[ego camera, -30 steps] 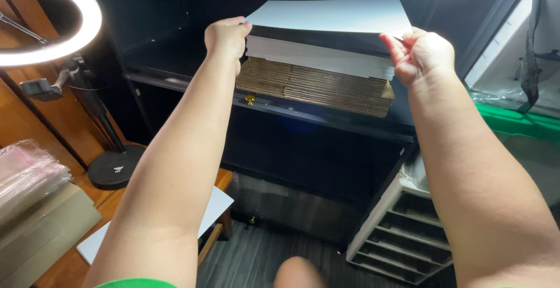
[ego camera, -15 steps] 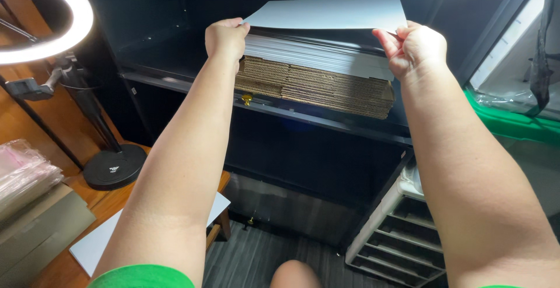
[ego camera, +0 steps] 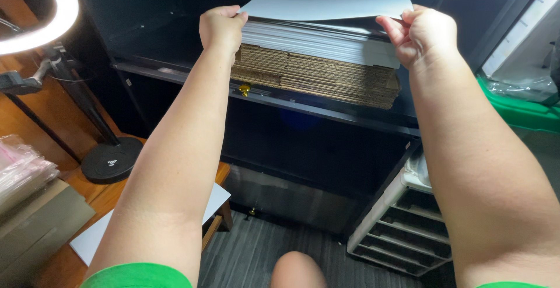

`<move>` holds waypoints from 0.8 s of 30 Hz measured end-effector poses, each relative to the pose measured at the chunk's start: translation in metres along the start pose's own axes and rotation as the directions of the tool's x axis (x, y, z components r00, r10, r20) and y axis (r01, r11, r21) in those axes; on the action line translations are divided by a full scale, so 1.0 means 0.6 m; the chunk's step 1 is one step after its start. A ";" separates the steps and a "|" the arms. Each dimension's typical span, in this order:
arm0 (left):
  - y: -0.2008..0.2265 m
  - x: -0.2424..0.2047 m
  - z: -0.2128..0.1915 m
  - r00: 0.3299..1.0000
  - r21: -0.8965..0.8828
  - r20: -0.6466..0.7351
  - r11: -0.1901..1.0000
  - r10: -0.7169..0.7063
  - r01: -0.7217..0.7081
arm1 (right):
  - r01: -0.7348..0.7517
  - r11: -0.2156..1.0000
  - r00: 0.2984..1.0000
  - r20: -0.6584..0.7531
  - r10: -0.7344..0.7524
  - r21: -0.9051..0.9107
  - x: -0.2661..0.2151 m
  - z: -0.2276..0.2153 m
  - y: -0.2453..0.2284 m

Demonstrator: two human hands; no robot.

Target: The person repeatedly picks up a small stack of white paper from a wooden stool and places it onto a larger stack on a black shelf. The action is performed one at a time in a repetitive loop.

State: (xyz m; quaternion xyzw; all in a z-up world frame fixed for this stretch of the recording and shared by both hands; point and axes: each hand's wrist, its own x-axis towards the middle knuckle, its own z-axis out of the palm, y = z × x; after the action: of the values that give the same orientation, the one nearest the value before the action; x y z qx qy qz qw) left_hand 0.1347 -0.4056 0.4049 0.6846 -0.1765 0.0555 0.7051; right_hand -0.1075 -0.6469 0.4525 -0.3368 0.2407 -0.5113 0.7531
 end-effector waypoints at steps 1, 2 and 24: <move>0.000 -0.004 -0.001 1.000 0.002 0.000 1.000 -0.004 0.004 | -0.003 1.000 1.000 -0.002 0.003 -0.003 -0.007 -0.002 0.001; 0.002 -0.008 -0.003 1.000 0.026 0.001 1.000 0.017 -0.017 | 0.043 0.995 0.999 0.019 -0.042 -0.087 -0.013 -0.003 0.000; 0.009 -0.025 -0.015 1.000 -0.020 -0.002 1.000 -0.011 0.010 | 0.501 0.173 0.833 0.419 -0.361 -0.848 -0.028 -0.068 -0.016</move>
State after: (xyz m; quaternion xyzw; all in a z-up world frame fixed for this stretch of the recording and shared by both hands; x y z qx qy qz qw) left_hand 0.1207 -0.3939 0.4052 0.6782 -0.1727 0.0507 0.7125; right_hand -0.1485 -0.6443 0.4332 -0.7913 0.3382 -0.4435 0.2506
